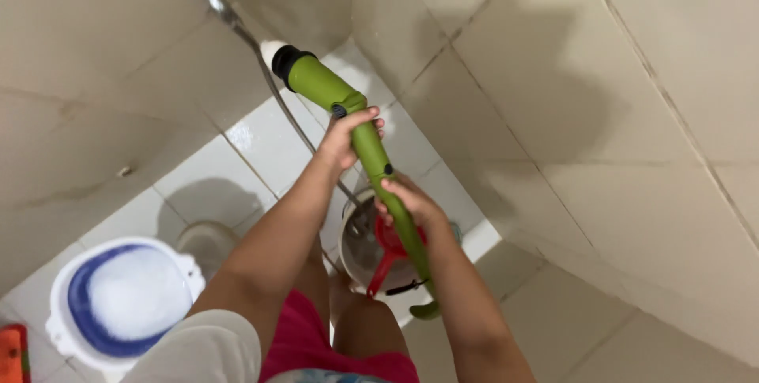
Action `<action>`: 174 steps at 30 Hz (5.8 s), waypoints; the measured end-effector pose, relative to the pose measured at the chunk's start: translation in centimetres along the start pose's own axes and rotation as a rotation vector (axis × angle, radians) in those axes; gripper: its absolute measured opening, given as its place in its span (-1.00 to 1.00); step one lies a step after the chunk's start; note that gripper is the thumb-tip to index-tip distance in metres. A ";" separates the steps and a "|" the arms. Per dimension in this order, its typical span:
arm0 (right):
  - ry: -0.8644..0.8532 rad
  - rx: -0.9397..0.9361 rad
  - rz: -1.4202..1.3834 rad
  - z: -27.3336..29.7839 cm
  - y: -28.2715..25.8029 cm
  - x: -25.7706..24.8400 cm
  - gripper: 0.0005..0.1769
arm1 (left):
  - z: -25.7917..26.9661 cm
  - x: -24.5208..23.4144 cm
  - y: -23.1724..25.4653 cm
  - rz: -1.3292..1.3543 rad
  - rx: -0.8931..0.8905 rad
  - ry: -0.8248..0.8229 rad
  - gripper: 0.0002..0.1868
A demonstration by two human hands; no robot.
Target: Cleaning a bathroom wall and toilet using a scrubber tool and water.
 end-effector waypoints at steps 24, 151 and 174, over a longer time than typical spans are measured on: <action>0.895 -0.433 0.655 -19.1 -16.4 0.7 -0.57 | -15.1 1.1 10.3 -0.415 0.532 0.442 -0.73; 0.654 0.008 0.359 -5.3 -11.5 8.5 -0.45 | -3.0 3.0 7.1 -0.485 0.181 0.433 -0.89; 0.709 -0.055 0.504 -6.0 -10.3 9.8 -0.44 | -2.8 -0.5 6.3 -0.498 0.260 0.390 -0.84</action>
Point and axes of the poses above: each hand's wrist, its own z-axis away from the middle knuckle, its own x-axis out of the palm, y = z × x, the point moved 2 cm from there along -z, towards the middle knuckle, and after that the axes turned 3 degrees about x, right-handed, at the moved point
